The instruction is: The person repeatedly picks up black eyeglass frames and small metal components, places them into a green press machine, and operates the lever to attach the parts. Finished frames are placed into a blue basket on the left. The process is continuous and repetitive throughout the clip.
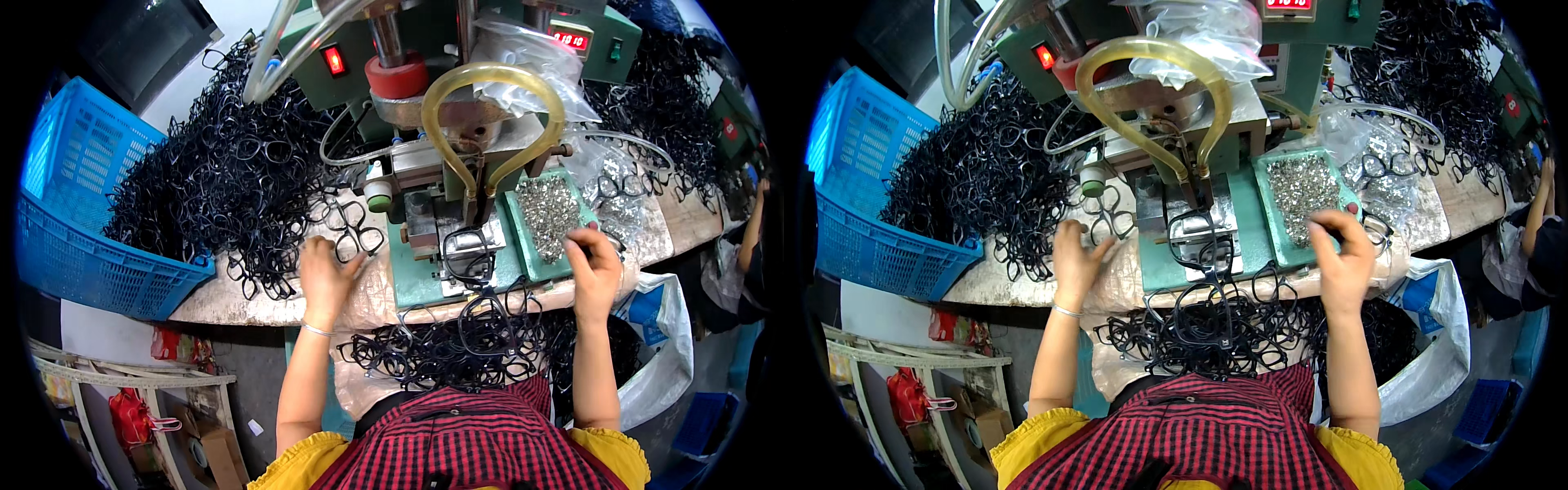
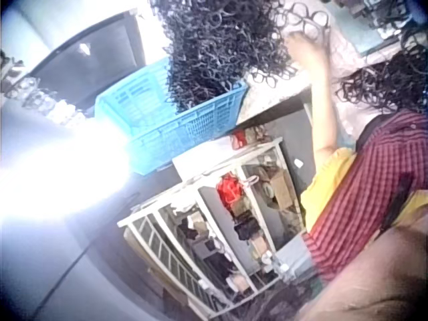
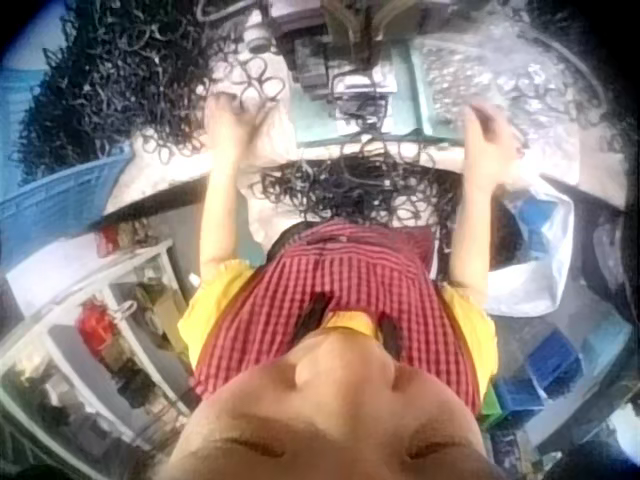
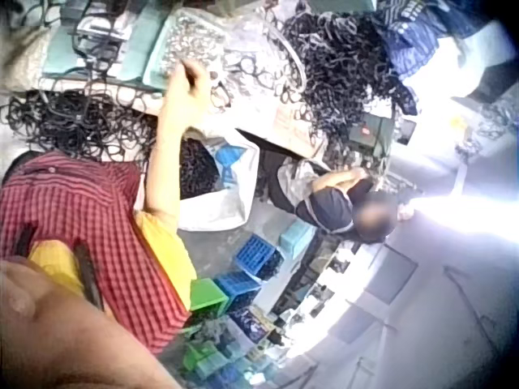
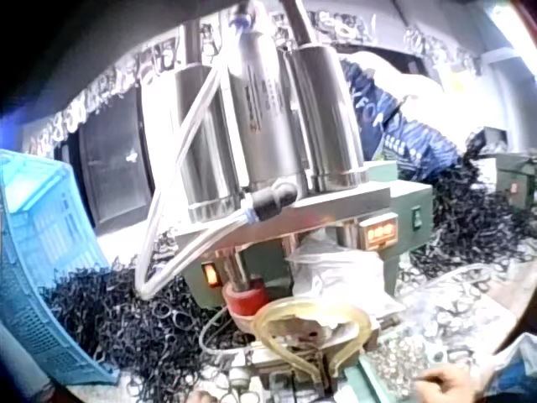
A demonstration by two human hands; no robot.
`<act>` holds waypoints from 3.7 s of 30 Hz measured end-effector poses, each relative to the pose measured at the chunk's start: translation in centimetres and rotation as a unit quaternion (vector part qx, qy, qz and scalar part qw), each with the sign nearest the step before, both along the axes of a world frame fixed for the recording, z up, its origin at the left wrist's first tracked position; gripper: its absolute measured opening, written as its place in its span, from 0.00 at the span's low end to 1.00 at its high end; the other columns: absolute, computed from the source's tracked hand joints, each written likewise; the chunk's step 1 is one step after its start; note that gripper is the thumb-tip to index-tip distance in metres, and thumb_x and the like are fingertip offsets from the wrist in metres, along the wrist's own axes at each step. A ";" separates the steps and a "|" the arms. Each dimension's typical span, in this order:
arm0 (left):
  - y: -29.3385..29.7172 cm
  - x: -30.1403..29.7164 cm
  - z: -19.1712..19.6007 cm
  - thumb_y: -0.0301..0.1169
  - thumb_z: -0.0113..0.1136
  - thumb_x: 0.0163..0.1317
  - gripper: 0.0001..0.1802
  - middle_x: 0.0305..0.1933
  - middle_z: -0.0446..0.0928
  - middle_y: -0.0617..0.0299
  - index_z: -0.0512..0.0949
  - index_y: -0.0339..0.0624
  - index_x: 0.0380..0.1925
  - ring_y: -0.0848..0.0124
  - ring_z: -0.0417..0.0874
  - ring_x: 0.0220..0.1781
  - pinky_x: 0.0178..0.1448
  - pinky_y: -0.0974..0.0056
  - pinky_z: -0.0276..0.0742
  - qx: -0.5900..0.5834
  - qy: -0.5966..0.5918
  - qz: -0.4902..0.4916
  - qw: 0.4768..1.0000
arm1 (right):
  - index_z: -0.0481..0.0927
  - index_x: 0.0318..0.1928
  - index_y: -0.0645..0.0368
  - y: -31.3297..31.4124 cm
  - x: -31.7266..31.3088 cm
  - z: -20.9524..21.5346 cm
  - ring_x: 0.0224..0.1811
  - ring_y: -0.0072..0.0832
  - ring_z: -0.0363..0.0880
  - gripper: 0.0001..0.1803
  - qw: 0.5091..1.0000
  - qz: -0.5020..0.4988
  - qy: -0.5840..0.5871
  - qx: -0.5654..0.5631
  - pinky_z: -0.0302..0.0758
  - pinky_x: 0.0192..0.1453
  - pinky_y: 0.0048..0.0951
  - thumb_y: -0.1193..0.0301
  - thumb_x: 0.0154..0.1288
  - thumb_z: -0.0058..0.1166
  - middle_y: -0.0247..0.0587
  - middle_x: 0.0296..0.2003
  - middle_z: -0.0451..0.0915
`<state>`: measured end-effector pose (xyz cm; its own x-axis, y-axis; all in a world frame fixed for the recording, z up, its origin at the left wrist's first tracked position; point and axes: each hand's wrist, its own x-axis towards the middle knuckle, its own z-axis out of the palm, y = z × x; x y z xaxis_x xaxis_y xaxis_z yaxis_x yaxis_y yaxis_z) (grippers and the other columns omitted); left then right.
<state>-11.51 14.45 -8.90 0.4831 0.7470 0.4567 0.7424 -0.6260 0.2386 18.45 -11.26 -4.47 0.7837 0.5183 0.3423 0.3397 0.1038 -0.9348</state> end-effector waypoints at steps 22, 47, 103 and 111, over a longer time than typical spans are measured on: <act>-7.7 7.8 19.7 0.21 0.66 0.54 0.12 0.24 0.82 0.63 0.73 0.42 0.17 0.72 0.79 0.22 0.27 0.69 0.72 0.072 -0.324 -0.374 0.866 | 0.64 0.62 0.67 6.7 -8.1 7.1 0.51 0.27 0.76 0.30 0.959 0.192 0.166 0.129 0.68 0.61 0.29 0.83 0.57 0.55 0.42 0.45 0.79; -12.1 2.0 11.0 0.33 0.66 0.57 0.12 0.44 0.81 0.50 0.75 0.37 0.29 0.63 0.82 0.32 0.37 0.64 0.79 0.096 -0.193 -0.405 0.889 | 0.81 0.43 0.60 4.4 4.4 -3.3 0.38 0.30 0.82 0.07 0.979 -0.119 -0.165 -0.016 0.76 0.43 0.25 0.77 0.64 0.57 0.38 0.36 0.83; -8.9 5.6 13.0 0.31 0.57 0.68 0.09 0.41 0.76 0.50 0.74 0.35 0.42 0.61 0.81 0.42 0.48 0.53 0.83 -0.079 -0.497 -0.398 0.767 | 0.70 0.56 0.67 8.5 -7.5 5.6 0.42 0.20 0.79 0.22 0.973 0.149 0.138 0.109 0.73 0.50 0.20 0.83 0.60 0.56 0.39 0.38 0.81; -10.0 5.8 15.8 0.35 0.55 0.70 0.12 0.38 0.75 0.50 0.74 0.36 0.44 0.63 0.80 0.40 0.44 0.57 0.84 -0.086 -0.514 -0.425 0.740 | 0.85 0.37 0.62 8.2 -5.6 3.7 0.44 0.34 0.81 0.07 0.994 0.072 -0.059 0.064 0.74 0.52 0.30 0.79 0.58 0.59 0.44 0.39 0.83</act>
